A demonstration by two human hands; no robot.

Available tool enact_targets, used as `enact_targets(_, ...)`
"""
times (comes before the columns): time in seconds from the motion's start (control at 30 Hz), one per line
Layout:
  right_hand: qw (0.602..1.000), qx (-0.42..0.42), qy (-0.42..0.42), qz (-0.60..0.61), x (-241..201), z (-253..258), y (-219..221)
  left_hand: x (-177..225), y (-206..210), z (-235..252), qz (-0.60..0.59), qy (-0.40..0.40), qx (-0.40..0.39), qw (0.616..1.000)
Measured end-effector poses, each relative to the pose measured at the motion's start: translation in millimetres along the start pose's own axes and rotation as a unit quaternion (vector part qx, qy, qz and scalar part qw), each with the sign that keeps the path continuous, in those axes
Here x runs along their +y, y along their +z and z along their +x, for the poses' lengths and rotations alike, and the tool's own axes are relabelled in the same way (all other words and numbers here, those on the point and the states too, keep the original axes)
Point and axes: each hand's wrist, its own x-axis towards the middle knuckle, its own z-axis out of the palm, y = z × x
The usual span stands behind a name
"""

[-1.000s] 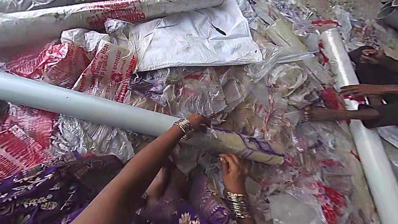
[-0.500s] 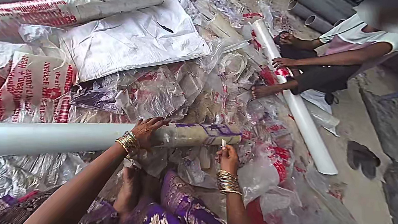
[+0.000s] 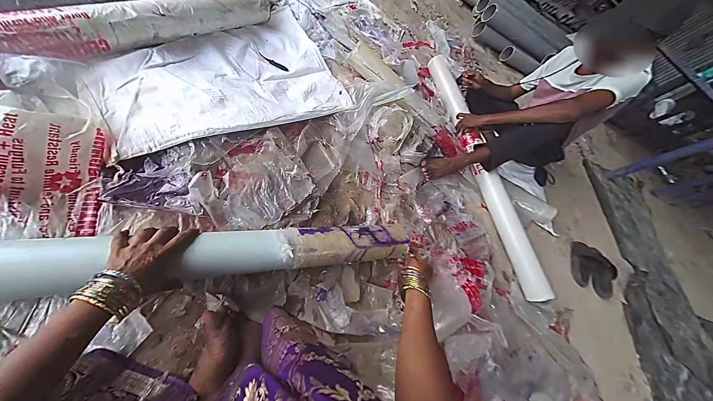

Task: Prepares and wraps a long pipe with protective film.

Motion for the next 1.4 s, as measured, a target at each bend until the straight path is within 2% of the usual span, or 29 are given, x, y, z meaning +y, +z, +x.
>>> enact_targets(0.1, 0.998, 0.053, -0.014, -0.038, 3.6, 2.8, 11.1, -5.6, 11.2, 1.1, 0.007, 0.003, 0.031, 1.0)
enact_targets(0.2, 0.989, 0.002, -0.02, -0.146, -6.3, -6.5, -1.1, -4.9, 14.1, -0.1, 0.013, -0.003, 0.04, 0.999)
enact_targets(0.4, 0.97, -0.014, -0.052, -0.238, -7.2, -10.5, 5.6, -4.7, 16.4, -1.1, 0.002, -0.009, 0.047, 0.999)
enact_targets(0.57, 0.998, 0.049, -0.032, -0.039, -4.0, -10.8, 10.0, -8.7, 23.4, 0.6, -0.006, -0.008, 0.061, 0.998)
enact_targets(0.67, 0.995, 0.074, -0.021, 0.069, 1.2, -10.3, 17.0, -16.9, 29.7, 3.7, 0.006, -0.004, 0.057, 0.998)
enact_targets(0.9, 0.992, 0.094, -0.034, 0.071, 4.1, -17.0, 23.4, -18.4, 34.9, 4.9, 0.008, -0.008, 0.067, 0.998)
enact_targets(1.4, 0.996, 0.067, -0.034, 0.048, 5.8, -48.1, 36.6, -14.2, 21.9, 4.1, 0.005, -0.025, 0.004, 1.0)
